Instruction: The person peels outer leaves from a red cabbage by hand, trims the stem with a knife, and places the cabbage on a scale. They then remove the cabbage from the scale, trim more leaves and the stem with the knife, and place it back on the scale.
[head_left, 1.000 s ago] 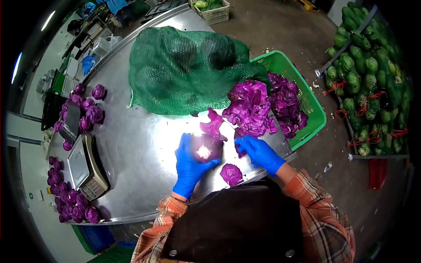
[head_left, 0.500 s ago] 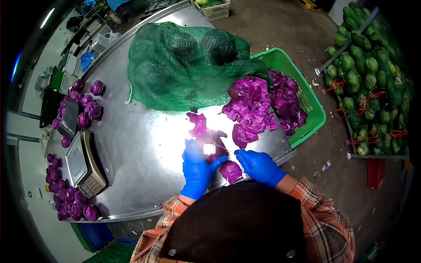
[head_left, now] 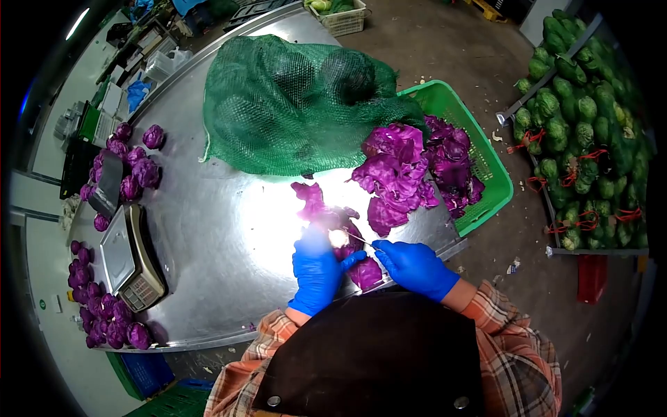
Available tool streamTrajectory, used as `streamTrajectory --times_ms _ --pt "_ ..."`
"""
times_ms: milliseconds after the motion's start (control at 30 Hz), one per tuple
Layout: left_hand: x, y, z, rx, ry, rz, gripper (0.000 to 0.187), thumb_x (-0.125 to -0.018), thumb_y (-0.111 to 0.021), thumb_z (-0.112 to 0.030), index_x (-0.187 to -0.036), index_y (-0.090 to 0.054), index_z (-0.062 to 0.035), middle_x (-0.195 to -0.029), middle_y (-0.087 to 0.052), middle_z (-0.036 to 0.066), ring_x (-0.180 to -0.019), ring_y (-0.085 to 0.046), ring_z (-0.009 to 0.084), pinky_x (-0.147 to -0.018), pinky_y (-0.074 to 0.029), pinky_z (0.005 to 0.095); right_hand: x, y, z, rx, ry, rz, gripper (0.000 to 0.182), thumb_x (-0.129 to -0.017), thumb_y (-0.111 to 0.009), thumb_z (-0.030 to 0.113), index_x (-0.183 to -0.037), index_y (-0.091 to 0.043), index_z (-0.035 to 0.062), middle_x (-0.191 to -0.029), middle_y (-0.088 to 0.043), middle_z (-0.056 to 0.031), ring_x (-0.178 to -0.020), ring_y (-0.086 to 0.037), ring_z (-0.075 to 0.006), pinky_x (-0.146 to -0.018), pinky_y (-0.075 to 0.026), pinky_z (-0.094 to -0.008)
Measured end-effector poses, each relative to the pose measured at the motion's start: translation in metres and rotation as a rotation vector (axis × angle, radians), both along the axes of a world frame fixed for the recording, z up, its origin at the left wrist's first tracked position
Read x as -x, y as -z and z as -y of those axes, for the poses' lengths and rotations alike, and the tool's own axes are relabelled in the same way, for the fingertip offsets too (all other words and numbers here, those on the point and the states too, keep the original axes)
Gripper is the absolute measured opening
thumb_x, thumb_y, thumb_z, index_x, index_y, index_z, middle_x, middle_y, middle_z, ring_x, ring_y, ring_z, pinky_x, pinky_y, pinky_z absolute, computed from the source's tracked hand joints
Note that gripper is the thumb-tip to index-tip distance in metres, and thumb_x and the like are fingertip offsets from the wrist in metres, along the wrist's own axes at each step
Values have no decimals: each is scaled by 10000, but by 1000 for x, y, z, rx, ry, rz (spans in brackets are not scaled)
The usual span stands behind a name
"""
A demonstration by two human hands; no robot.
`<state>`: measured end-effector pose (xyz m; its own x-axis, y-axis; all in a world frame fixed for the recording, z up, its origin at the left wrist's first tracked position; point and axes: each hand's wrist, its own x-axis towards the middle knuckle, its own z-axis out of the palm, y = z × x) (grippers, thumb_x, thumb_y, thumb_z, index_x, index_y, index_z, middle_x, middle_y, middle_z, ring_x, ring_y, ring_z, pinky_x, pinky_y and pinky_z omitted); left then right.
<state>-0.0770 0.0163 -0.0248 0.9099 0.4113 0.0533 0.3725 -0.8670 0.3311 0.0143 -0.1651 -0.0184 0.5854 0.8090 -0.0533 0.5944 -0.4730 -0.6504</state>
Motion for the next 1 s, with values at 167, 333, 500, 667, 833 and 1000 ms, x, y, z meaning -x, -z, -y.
streamTrajectory --times_ms 167,333,500,667,833,1000 --pt "-4 -1 -1 33 45 71 885 -585 -741 -648 -1062 -494 55 -883 -542 142 -770 -568 253 -591 -475 355 1 5 2 20 3 9 195 -956 -489 270 -991 -569 95 -798 -646 -156 -687 -635 -352 -583 -501 -450" --pt "-6 -19 6 300 -31 95 710 -586 -878 -328 -1170 -560 -79 -1098 -614 92 -956 -614 273 -808 -510 386 -4 -2 4 66 9 -60 246 -946 -522 238 -1103 -615 74 -854 -658 -192 -718 -643 -371 -605 -513 -451" --pt "-6 -18 5 237 17 82 756 -603 -865 -401 -1202 -537 -77 -1065 -605 118 -971 -600 291 -789 -513 395 -33 31 18 227 126 55 266 -970 -462 246 -1081 -616 60 -837 -643 -220 -710 -632 -386 -600 -496 -477" --pt "5 -8 6 161 -48 56 786 -611 -845 -478 -1206 -521 -78 -1020 -599 126 -937 -599 309 -761 -510 401 -60 17 30 46 195 -218 301 -976 -431 301 -1004 -575 38 -894 -628 -244 -777 -605 -435 -681 -479 -495" --pt "1 -12 7 190 -46 45 760 -623 -843 -470 -1190 -530 -71 -1031 -602 113 -908 -604 291 -760 -509 394 -29 -23 6 129 -36 -360 334 -989 -444 352 -1039 -609 66 -855 -633 -226 -806 -618 -416 -691 -486 -452" --pt "-1 -7 6 158 25 130 763 -612 -856 -428 -1197 -528 -66 -1085 -597 105 -920 -613 273 -764 -515 381 -29 -23 1 164 -39 -282 326 -984 -456 347 -1042 -613 67 -845 -635 -222 -799 -619 -417 -679 -481 -456"
